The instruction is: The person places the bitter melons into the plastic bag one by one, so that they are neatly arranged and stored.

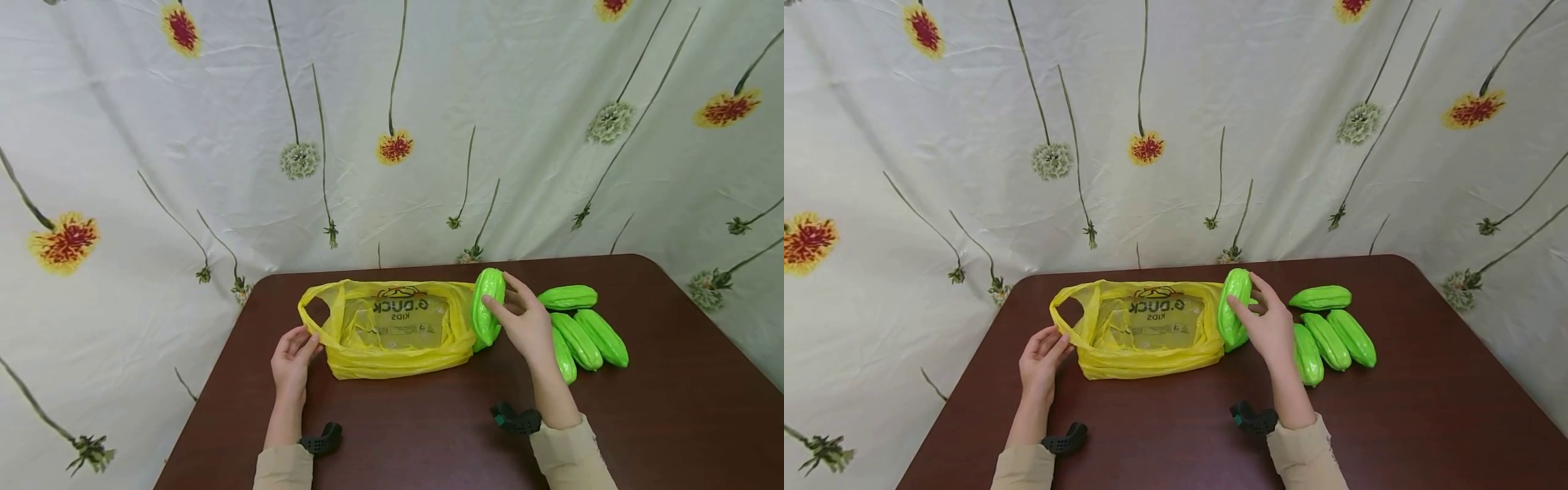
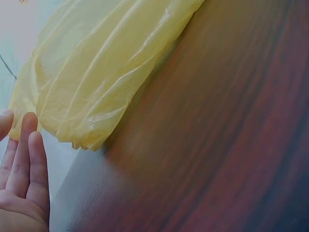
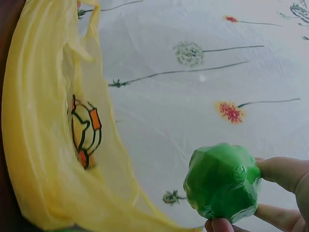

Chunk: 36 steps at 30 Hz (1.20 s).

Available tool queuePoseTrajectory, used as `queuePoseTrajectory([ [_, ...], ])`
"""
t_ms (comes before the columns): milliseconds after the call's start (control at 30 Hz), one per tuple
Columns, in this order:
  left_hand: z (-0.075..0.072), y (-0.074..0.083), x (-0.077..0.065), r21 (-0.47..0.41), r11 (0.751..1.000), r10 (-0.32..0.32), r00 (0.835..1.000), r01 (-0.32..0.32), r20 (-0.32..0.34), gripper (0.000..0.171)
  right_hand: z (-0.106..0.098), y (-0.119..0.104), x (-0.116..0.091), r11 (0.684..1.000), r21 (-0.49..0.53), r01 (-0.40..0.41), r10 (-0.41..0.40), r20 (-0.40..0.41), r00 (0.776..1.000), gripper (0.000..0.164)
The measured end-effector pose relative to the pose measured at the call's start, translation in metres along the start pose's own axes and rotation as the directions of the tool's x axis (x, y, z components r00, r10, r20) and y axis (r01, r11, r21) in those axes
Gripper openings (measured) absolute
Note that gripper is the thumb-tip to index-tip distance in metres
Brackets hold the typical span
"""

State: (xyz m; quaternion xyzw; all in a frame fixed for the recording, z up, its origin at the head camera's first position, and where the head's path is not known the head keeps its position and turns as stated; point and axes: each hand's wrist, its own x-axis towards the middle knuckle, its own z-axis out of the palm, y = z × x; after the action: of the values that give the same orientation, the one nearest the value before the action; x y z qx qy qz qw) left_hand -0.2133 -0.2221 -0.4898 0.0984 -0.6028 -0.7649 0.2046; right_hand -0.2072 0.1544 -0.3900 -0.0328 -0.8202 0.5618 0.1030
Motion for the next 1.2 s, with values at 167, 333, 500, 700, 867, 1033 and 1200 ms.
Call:
queuePoseTrajectory([
  [167,0.000,-0.002,0.001,-0.022,1.000,0.008,1.000,-0.008,0.002,0.038,0.020,-0.010,0.000,0.998,0.067,0.000,-0.001,0.023,1.000,0.069],
  [333,0.001,-0.003,0.002,-0.035,0.999,0.013,1.000,-0.013,0.001,0.038,0.044,-0.016,0.000,0.992,0.123,0.008,-0.014,0.046,0.999,0.067],
  [500,0.001,-0.004,0.003,-0.036,0.999,0.017,1.000,-0.016,0.002,0.038,0.068,-0.020,0.000,0.987,0.159,0.016,-0.027,0.069,0.997,0.066],
  [700,0.000,-0.003,0.002,-0.025,0.999,0.020,1.000,-0.020,0.011,0.037,0.095,-0.024,-0.003,0.979,0.201,0.027,-0.045,0.084,0.995,0.064],
  [867,0.000,-0.003,0.002,-0.018,1.000,0.018,1.000,-0.017,0.021,0.039,0.116,-0.022,-0.003,0.965,0.260,0.030,-0.059,0.104,0.993,0.063],
  [1033,0.001,-0.003,0.001,-0.015,1.000,0.016,1.000,-0.016,0.018,0.038,0.133,-0.020,-0.003,0.958,0.287,0.024,-0.067,0.143,0.987,0.063],
  [1200,0.001,-0.003,0.002,-0.012,1.000,0.013,1.000,-0.013,0.009,0.037,0.146,-0.017,-0.003,0.939,0.344,0.002,-0.069,0.183,0.981,0.062],
])
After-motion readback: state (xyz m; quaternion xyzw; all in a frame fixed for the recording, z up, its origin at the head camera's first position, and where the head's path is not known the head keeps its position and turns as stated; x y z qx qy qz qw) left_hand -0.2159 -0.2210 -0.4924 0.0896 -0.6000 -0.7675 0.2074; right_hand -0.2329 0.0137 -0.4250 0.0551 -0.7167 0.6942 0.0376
